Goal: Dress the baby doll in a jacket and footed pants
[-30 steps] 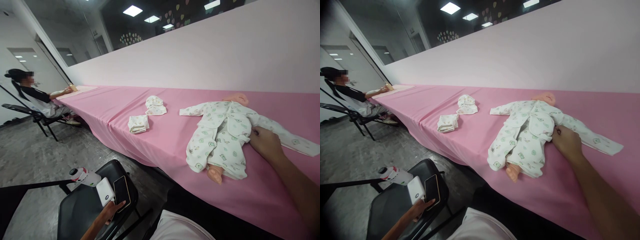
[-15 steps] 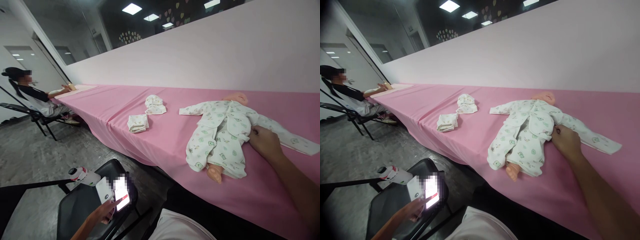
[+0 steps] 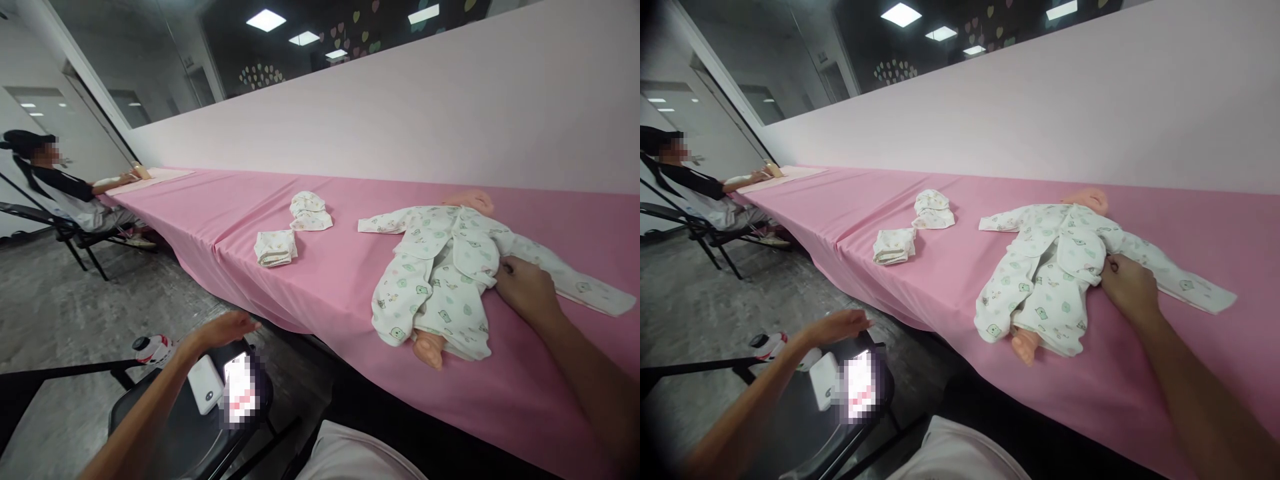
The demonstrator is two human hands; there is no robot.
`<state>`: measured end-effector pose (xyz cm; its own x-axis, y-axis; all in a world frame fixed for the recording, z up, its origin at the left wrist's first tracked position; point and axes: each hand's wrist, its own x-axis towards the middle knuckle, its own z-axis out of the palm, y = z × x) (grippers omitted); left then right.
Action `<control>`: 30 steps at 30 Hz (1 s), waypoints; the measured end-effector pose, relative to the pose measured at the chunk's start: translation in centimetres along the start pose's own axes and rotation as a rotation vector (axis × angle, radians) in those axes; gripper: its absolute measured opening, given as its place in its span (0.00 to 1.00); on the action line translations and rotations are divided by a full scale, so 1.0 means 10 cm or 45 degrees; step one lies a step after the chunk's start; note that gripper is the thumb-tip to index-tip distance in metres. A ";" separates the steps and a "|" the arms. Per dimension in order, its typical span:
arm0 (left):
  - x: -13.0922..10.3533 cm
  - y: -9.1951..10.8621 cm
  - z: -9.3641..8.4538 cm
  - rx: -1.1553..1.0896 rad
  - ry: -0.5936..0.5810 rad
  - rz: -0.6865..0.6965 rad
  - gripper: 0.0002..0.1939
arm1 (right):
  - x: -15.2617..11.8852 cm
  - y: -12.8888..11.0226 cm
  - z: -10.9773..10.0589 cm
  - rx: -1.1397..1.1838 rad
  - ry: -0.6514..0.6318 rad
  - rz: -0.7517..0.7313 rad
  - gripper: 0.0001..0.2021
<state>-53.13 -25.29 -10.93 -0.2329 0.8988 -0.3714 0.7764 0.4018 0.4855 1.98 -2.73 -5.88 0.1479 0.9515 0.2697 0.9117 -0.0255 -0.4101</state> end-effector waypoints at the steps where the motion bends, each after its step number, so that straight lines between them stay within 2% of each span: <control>1: 0.01 0.26 -0.16 0.134 -0.038 0.212 0.22 | 0.00 0.00 0.01 0.002 0.003 -0.001 0.14; 3: 0.02 0.83 -0.48 0.364 0.009 0.433 0.22 | 0.01 0.00 0.01 -0.001 0.007 0.004 0.12; 5: 0.04 1.43 -0.72 0.433 0.008 0.623 0.22 | 0.01 0.02 0.02 -0.007 0.010 0.001 0.11; 6: 0.07 1.72 -0.80 0.454 0.021 0.709 0.22 | 0.02 0.03 0.03 -0.009 0.014 -0.005 0.11; 8: 0.20 2.27 -0.84 0.515 0.174 0.886 0.20 | 0.02 0.05 0.03 -0.014 0.022 -0.012 0.11; 10: 0.40 2.75 -0.74 0.504 0.348 1.034 0.17 | 0.02 0.06 0.04 -0.013 0.020 -0.011 0.12; 12: 0.65 3.18 -0.53 0.420 0.494 1.137 0.14 | 0.01 0.06 0.04 0.002 0.019 -0.009 0.13; 13: 0.77 3.37 -0.40 0.385 0.528 1.171 0.14 | 0.00 0.05 0.03 0.008 0.017 -0.010 0.13; 15: 1.01 3.72 -0.15 0.307 0.505 1.208 0.14 | -0.02 0.03 0.03 0.014 0.023 -0.018 0.13; 17: 1.18 3.99 0.06 0.241 0.424 1.185 0.16 | -0.04 0.02 0.02 0.018 0.031 -0.035 0.14; 19: 1.27 4.18 0.20 0.210 0.234 1.108 0.18 | -0.06 0.00 0.01 0.027 0.034 -0.044 0.15; 21: 1.32 4.30 0.28 0.179 0.058 1.027 0.19 | -0.06 -0.01 0.01 0.038 0.030 -0.043 0.15; 23: 1.35 4.38 0.29 0.145 -0.021 0.960 0.19 | -0.07 -0.01 0.01 0.044 0.035 -0.045 0.15; 26: 1.39 4.47 0.25 0.113 -0.055 0.893 0.18 | -0.08 0.00 0.02 0.049 0.056 -0.074 0.16; 30: 1.43 4.63 0.23 0.111 -0.071 0.961 0.19 | -0.07 0.02 0.07 0.060 0.067 -0.090 0.15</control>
<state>-19.20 5.78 4.43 0.4077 0.9131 -0.0039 0.7575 -0.3358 0.5599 1.85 -3.16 -6.73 0.1052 0.9329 0.3445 0.9018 0.0566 -0.4285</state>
